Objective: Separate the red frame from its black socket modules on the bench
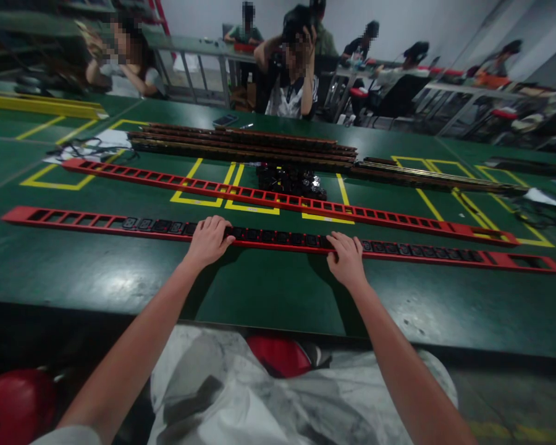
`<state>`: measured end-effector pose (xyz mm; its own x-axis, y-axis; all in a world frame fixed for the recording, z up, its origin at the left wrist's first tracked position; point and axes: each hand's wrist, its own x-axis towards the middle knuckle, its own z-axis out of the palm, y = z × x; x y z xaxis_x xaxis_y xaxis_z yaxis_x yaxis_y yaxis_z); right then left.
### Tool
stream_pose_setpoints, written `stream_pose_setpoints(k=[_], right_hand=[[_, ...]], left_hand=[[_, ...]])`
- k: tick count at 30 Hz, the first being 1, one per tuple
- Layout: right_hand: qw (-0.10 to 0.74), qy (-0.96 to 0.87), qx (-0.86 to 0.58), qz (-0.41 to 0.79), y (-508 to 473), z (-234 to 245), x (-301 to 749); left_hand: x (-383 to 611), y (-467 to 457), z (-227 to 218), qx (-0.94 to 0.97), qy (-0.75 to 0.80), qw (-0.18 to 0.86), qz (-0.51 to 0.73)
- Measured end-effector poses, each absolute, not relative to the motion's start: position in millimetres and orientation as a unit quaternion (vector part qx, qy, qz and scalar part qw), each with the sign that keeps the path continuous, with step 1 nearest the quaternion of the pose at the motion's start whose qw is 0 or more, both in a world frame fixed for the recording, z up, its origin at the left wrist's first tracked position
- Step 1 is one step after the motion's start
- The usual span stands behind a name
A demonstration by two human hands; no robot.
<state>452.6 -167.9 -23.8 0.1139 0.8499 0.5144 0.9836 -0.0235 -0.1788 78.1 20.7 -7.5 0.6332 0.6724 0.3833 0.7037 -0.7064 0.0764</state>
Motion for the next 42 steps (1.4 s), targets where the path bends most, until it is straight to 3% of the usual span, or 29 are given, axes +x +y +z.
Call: stream_pose_setpoints(k=[22,42], right_hand=[[0.320,-0.631,-0.694,-0.136,-170,-24,458],[0.478,-0.494,-0.710,-0.153,-174,-10,468]], left_hand=[[81,23,-8,-0.877,-0.418,0.050,-0.231],[81,18,-8,-0.845,-0.465,0.065,-0.256]])
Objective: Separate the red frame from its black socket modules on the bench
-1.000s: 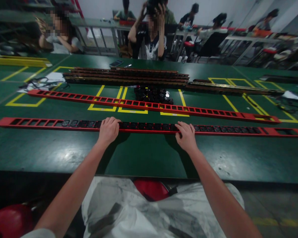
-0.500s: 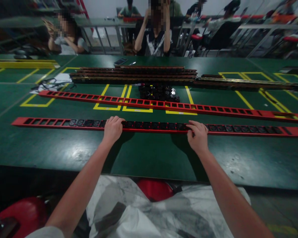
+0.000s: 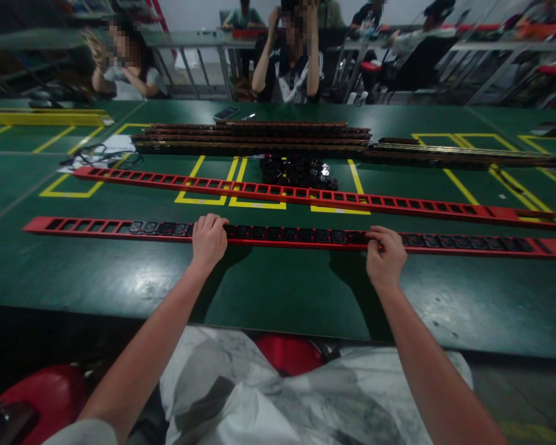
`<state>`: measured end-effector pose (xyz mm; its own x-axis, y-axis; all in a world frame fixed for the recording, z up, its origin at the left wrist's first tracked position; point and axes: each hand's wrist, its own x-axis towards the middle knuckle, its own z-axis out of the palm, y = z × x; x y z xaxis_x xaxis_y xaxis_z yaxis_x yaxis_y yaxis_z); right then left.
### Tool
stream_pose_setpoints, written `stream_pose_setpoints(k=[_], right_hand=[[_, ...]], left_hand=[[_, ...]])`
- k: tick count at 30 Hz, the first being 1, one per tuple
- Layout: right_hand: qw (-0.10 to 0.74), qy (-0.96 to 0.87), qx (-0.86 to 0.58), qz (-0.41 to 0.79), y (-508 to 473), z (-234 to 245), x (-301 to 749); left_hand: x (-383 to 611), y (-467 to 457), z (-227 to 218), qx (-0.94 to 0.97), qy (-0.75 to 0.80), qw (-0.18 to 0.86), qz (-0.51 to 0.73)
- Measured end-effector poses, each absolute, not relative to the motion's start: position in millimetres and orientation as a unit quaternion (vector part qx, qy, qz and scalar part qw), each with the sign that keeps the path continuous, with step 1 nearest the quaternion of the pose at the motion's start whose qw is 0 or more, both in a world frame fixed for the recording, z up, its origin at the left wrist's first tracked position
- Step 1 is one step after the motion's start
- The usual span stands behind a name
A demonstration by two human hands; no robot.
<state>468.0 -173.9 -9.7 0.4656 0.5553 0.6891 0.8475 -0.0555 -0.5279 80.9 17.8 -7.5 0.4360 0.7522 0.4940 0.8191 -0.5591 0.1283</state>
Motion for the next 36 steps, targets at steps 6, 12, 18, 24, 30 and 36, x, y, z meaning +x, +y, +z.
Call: stream_pose_setpoints(k=[6,12,18,24,30,36], right_hand=[[0.540,-0.460,-0.689,-0.149,-175.1,-10.3,470.0],[0.562,-0.420,-0.693,-0.167,-178.4,-9.1,468.9],[0.574,-0.408,-0.690,-0.165,-177.5,-9.8,471.3],[0.588,-0.394,-0.691,-0.150,-176.1,-10.1,472.3],[0.603,-0.384,-0.684,-0.146,-175.3,-10.8,473.7],[0.590,-0.375,-0.699,-0.151,-176.2,-12.4,475.2]], left_hand=[[78.5,21.8,-9.1,-0.841,-0.473,0.060,-0.255],[77.9,22.9,-8.7,-0.836,-0.472,0.037,-0.276],[77.2,23.4,-9.0,-0.838,-0.472,0.025,-0.273],[77.3,24.9,-8.9,-0.837,-0.473,0.024,-0.273],[77.1,25.2,-8.8,-0.839,-0.472,0.030,-0.269],[77.0,25.3,-9.2,-0.838,-0.472,0.025,-0.271]])
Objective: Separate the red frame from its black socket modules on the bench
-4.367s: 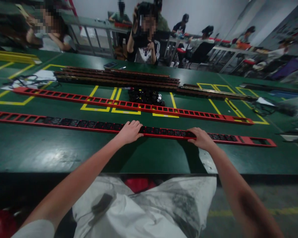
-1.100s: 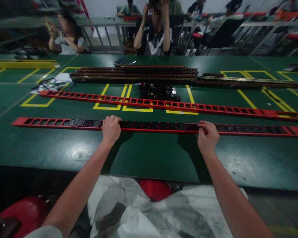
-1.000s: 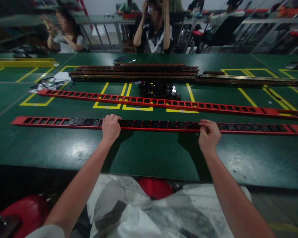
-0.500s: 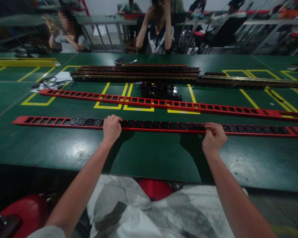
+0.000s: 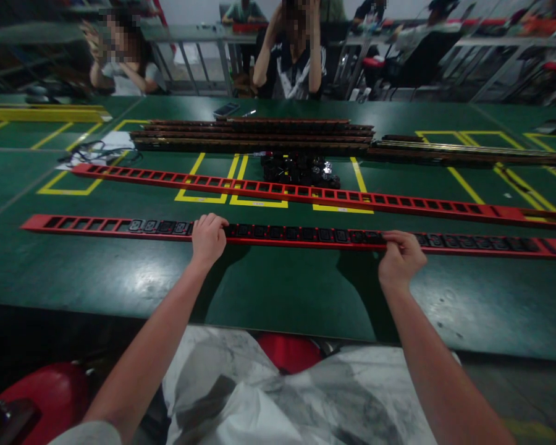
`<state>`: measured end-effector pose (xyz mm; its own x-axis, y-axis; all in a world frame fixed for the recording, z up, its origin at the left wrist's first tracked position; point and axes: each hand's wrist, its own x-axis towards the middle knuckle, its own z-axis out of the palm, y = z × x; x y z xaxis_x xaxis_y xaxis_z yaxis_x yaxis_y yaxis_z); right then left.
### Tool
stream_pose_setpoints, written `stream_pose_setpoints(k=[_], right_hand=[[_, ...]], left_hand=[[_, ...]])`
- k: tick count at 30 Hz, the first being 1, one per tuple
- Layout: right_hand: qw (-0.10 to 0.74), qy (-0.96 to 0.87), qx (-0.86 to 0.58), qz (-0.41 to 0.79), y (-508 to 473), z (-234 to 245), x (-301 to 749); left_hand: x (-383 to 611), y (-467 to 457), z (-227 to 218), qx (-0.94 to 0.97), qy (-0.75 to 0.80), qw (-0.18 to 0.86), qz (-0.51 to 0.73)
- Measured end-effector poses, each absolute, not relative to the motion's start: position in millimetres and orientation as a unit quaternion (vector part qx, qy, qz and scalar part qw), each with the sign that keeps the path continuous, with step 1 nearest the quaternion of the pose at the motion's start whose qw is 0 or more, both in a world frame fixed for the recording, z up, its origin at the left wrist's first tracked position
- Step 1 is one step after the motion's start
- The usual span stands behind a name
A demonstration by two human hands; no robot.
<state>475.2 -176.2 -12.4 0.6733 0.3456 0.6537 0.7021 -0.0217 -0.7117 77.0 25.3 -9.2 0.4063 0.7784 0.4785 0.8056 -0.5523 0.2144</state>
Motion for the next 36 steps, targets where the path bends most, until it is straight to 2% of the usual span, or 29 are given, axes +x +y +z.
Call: stream_pose_setpoints(k=[36], right_hand=[[0.612,-0.354,-0.694,-0.135,-179.4,-18.7,479.4]], left_hand=[[70.9,30.9,-15.4,-0.853,-0.404,0.026,-0.329]])
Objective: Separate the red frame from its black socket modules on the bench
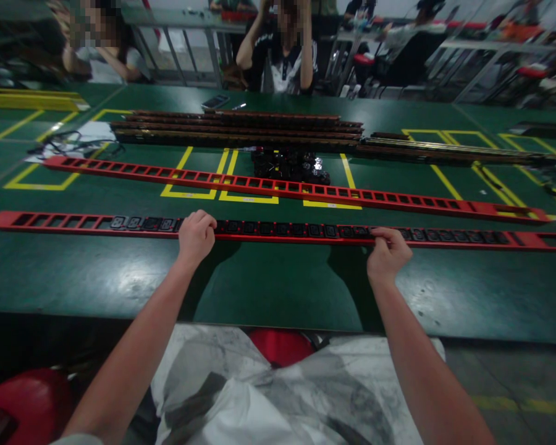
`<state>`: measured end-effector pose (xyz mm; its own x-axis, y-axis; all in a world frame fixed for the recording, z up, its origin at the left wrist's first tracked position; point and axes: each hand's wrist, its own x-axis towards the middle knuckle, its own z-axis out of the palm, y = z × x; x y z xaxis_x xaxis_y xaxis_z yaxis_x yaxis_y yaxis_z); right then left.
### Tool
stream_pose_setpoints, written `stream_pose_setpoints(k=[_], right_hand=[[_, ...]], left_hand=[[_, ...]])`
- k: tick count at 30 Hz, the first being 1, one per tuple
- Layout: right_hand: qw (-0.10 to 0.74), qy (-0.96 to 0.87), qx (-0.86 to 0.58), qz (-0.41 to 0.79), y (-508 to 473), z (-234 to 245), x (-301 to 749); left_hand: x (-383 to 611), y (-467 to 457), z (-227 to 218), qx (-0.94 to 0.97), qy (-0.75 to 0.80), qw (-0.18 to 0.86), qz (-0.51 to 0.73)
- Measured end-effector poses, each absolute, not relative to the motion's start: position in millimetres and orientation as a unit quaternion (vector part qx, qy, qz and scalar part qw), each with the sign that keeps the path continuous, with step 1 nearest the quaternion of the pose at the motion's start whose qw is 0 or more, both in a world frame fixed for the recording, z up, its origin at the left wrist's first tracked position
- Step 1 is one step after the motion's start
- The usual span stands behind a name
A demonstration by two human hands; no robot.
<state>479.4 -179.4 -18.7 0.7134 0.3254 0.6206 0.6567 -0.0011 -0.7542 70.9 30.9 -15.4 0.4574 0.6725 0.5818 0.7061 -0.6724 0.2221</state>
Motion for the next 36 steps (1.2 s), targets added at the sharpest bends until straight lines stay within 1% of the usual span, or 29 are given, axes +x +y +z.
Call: stream_pose_setpoints(k=[6,16,36], right_hand=[[0.607,-0.351,-0.700,-0.133,-180.6,-18.6,480.2],[0.587,-0.339,-0.724,-0.128,-181.0,-18.2,480.5],[0.592,-0.346,-0.716,-0.132,-182.7,-16.1,479.5]], left_hand=[[70.8,31.7,-15.6,-0.851,-0.397,0.029,-0.344],[70.1,31.9,-15.2,-0.852,-0.406,0.019,-0.331],[70.4,29.9,-13.6,-0.848,-0.419,0.006,-0.323]])
